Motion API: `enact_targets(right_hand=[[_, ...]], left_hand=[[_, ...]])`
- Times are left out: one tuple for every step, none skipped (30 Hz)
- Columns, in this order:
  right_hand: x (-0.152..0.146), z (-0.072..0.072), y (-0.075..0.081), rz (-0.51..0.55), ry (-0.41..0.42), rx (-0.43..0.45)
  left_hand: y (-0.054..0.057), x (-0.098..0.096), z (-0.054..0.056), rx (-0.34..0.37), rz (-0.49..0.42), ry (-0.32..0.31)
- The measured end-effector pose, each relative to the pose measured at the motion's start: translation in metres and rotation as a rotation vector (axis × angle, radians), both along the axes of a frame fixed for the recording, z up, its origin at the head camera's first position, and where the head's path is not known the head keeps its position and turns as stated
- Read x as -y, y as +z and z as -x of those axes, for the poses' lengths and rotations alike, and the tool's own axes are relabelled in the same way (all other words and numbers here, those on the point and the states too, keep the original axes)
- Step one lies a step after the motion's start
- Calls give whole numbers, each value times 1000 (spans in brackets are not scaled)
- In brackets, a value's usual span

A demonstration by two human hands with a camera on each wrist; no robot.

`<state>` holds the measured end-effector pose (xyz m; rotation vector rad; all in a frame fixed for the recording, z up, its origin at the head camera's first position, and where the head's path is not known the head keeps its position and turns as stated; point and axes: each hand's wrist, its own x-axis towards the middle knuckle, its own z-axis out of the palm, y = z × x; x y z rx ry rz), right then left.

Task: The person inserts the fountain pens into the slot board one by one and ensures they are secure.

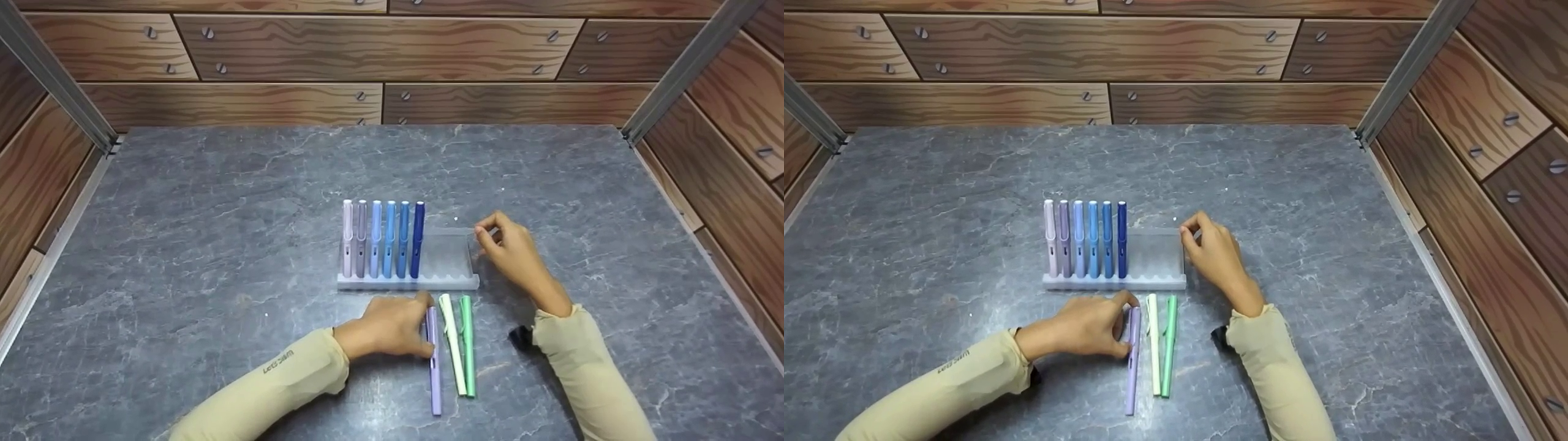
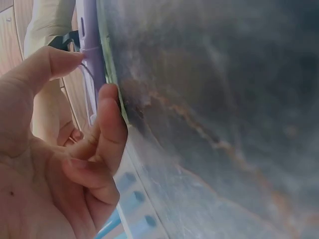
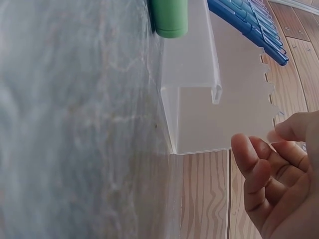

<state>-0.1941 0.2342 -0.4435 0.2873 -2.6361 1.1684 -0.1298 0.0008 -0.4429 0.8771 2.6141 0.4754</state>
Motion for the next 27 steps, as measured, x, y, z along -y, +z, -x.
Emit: enact_targets(right_hand=[[0, 0, 0, 3, -3, 2], [0, 0, 0, 5, -5, 4], [0, 0, 0, 6, -6, 5], [0, 0, 0, 8, -7, 4], [0, 0, -1, 9, -7, 6], [0, 0, -1, 10, -8, 5], [0, 0, -1, 11, -7, 5], [1, 0, -1, 13, -6, 4], [1, 0, 0, 14, -5, 3], [1, 0, -1, 15, -5, 2], [1, 0, -1, 15, -6, 3], [1, 0, -1, 14, -7, 3], [1, 0, 0, 15, -8, 4], [1, 0, 0, 14, -9, 5], [1, 0, 0, 13, -11, 6], [1, 1, 0, 11, -12, 7], [1, 1, 0, 9, -13, 9], [1, 1, 0, 9, -11, 8], [1, 1, 0, 7, -10, 8], [1, 1, 0, 6, -10, 7], [1, 1, 0, 1, -10, 7], [1, 1, 0, -3, -11, 7], [1, 0, 0, -6, -11, 6], [1, 0, 0, -10, -11, 5], [1, 0, 0, -12, -11, 4], [0, 0, 0, -14, -11, 2], [0, 0, 1, -16, -10, 0]], left_hand=[[0, 0, 0, 1, -5, -4], [0, 0, 1, 4, -9, -6], [0, 0, 1, 8, -10, -6], [0, 0, 2, 16, -13, -4], [1, 0, 2, 23, -15, -2], [1, 1, 3, 33, -21, 1], [1, 1, 3, 45, -26, 4], [1, 2, 3, 54, -34, 7], [1, 2, 3, 66, -42, 10], [1, 3, 4, 79, -53, 11], [2, 3, 4, 89, -64, 13], [2, 3, 4, 101, -79, 16], [2, 4, 5, 113, -94, 19], [2, 4, 5, 123, -110, 22], [3, 4, 5, 135, -126, 24], [3, 4, 6, 146, -144, 27], [4, 5, 6, 158, -164, 31], [5, 5, 7, 173, -188, 35], [6, 6, 7, 186, -208, 40], [8, 6, 8, 197, -228, 45], [9, 6, 8, 207, -248, 49], [10, 7, 9, 216, -269, 54], [11, 7, 10, 226, -290, 59], [12, 7, 11, 230, -307, 64], [13, 8, 11, 228, -321, 70], [14, 8, 12, 228, -337, 77], [16, 8, 13, 225, -353, 83]])
